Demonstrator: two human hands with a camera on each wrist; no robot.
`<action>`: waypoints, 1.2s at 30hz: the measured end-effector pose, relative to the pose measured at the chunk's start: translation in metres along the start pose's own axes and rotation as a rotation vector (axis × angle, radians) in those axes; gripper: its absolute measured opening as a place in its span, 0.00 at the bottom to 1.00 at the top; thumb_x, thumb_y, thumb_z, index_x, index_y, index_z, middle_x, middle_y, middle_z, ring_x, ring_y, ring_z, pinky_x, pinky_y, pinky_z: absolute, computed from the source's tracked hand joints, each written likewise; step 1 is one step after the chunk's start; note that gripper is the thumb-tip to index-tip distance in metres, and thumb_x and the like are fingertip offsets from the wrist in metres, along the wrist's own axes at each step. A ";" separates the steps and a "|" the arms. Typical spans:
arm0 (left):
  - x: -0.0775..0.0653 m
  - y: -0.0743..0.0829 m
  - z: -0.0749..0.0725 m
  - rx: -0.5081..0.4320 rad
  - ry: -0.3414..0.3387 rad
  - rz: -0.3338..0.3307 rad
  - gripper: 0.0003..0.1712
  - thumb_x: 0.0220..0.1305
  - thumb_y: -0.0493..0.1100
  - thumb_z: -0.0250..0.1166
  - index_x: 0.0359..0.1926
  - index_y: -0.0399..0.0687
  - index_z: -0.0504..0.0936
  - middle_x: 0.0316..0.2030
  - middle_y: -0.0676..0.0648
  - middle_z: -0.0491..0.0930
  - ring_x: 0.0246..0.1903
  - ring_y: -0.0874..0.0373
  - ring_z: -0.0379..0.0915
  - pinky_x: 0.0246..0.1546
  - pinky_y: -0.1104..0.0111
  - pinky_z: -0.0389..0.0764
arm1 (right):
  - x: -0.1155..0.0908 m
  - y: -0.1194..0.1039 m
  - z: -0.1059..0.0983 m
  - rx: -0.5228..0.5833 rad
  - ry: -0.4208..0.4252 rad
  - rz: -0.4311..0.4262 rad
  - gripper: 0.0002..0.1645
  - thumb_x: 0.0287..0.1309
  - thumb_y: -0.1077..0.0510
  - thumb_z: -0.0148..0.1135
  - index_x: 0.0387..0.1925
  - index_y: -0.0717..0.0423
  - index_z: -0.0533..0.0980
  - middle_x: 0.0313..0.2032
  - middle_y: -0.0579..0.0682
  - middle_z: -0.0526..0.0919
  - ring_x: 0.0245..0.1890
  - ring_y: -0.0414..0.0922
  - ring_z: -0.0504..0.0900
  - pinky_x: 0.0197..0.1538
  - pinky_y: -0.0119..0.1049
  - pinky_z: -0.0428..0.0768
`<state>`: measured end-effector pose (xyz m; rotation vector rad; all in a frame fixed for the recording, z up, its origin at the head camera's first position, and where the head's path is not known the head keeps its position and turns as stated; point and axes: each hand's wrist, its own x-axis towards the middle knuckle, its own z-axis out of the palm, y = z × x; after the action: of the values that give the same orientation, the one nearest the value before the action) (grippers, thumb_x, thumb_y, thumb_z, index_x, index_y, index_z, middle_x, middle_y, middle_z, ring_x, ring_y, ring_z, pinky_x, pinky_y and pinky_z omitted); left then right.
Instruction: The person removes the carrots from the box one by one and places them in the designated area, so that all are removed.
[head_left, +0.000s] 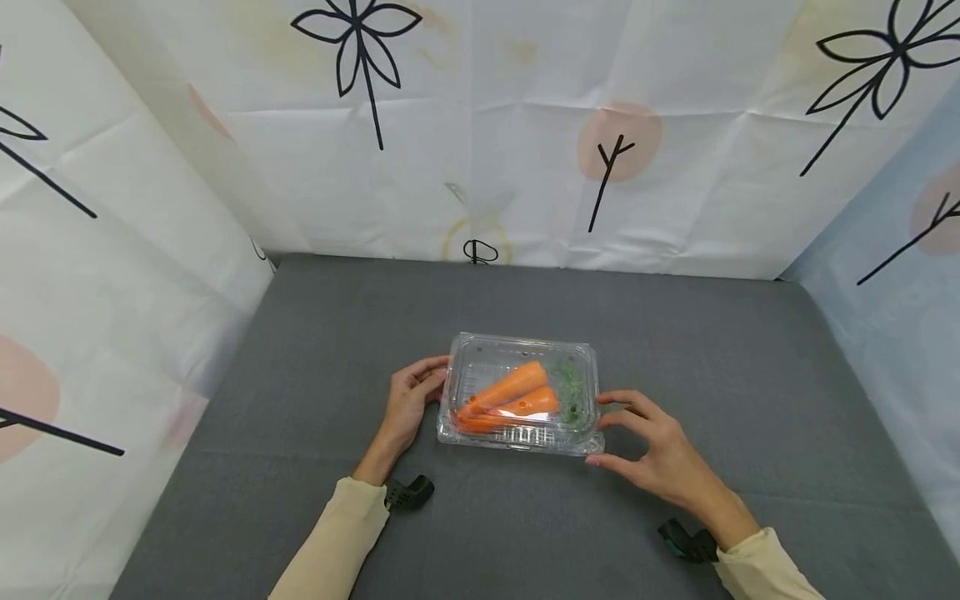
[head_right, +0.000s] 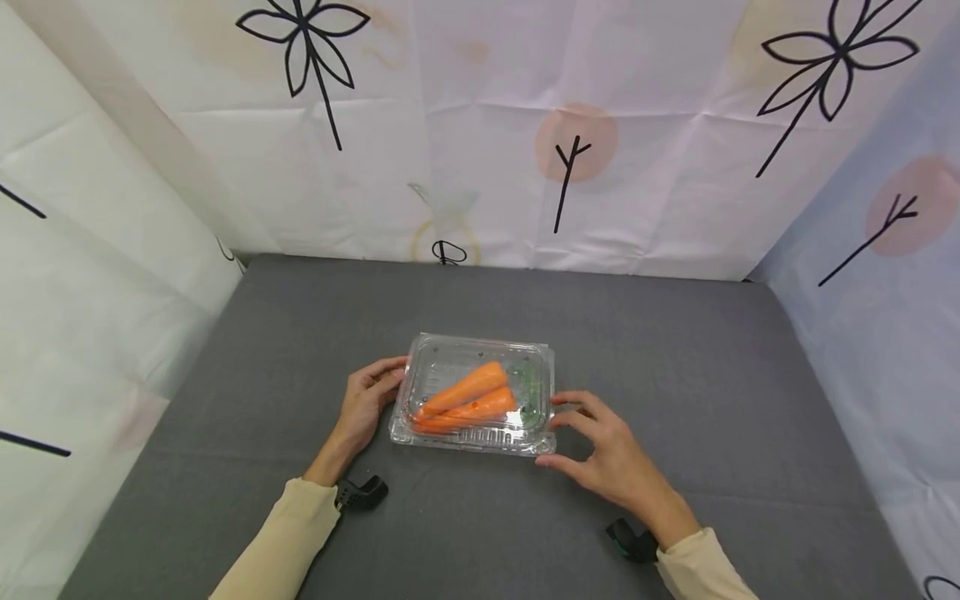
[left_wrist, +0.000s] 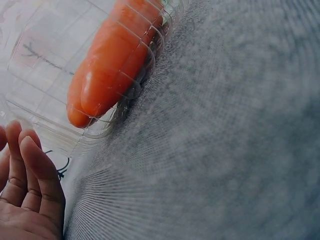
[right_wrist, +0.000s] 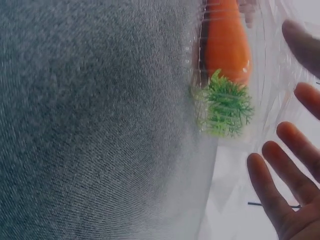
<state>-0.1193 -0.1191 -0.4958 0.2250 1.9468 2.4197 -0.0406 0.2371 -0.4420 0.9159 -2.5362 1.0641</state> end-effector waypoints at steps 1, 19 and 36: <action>0.000 0.000 0.000 0.004 0.001 0.002 0.18 0.71 0.29 0.58 0.56 0.17 0.76 0.32 0.52 0.83 0.27 0.64 0.77 0.28 0.75 0.80 | 0.000 0.000 0.000 -0.011 0.001 -0.019 0.24 0.40 0.57 0.85 0.42 0.47 0.84 0.55 0.54 0.78 0.52 0.51 0.79 0.55 0.26 0.74; -0.001 0.000 -0.002 0.050 0.006 -0.001 0.18 0.70 0.29 0.61 0.57 0.20 0.77 0.32 0.52 0.83 0.26 0.65 0.77 0.27 0.74 0.80 | 0.012 -0.002 0.010 -0.086 0.090 -0.329 0.18 0.76 0.50 0.54 0.33 0.53 0.82 0.36 0.45 0.79 0.37 0.42 0.77 0.42 0.30 0.76; -0.001 0.001 -0.003 0.079 0.021 0.005 0.17 0.69 0.28 0.62 0.56 0.22 0.79 0.35 0.50 0.84 0.28 0.65 0.79 0.29 0.74 0.81 | 0.024 -0.009 0.004 -0.083 0.159 -0.403 0.19 0.77 0.53 0.52 0.32 0.58 0.80 0.34 0.48 0.79 0.35 0.44 0.76 0.40 0.32 0.75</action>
<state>-0.1186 -0.1223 -0.4950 0.2079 2.0548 2.3607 -0.0535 0.2184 -0.4295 1.2010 -2.1269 0.8620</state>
